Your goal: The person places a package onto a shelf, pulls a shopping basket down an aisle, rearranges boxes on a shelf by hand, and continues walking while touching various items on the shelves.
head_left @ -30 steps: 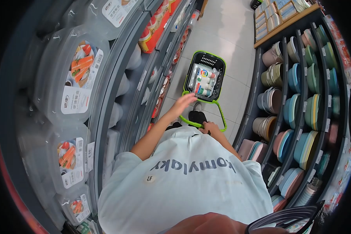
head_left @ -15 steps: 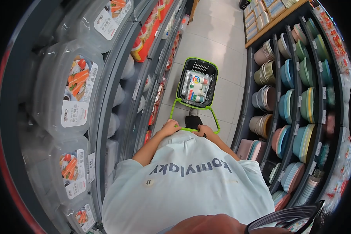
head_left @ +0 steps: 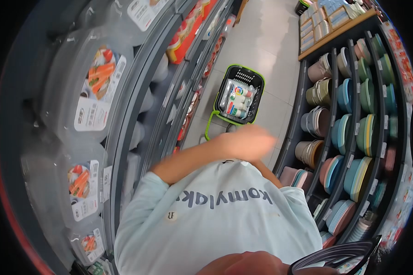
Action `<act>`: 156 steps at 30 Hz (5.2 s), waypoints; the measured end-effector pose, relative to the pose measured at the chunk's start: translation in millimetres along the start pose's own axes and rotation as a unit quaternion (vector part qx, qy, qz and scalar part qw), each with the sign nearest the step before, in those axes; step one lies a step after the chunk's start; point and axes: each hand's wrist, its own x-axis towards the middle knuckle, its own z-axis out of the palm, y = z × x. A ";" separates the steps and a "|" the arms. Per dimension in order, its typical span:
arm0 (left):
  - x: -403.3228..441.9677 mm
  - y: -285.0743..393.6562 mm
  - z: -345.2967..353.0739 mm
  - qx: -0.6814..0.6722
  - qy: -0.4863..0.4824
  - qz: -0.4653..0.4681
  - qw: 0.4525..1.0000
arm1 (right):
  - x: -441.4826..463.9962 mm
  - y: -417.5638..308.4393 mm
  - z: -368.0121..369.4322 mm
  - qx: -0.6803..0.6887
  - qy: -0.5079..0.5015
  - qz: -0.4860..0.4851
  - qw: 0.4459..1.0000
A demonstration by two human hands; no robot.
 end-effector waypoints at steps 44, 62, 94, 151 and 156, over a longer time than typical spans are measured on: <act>-116.1 -205.7 270.9 0.004 -0.153 -0.306 0.940 | -49.8 -63.3 -61.7 0.009 -0.083 0.082 0.993; -87.3 -220.9 286.6 -0.002 -0.039 -0.380 0.924 | -290.4 -355.8 -419.9 -0.345 0.317 -0.291 0.834; 156.5 -295.0 200.4 -0.117 -0.069 -0.458 0.879 | -11.0 246.4 -230.0 0.072 0.051 0.006 0.996; 374.7 -612.1 -83.7 -0.082 -0.149 -0.488 0.856 | 299.0 341.1 -623.8 0.129 0.081 -0.056 0.987; 411.7 -628.9 -90.9 -0.128 -0.164 -0.475 0.855 | 294.5 372.7 -650.8 0.158 0.141 -0.080 0.974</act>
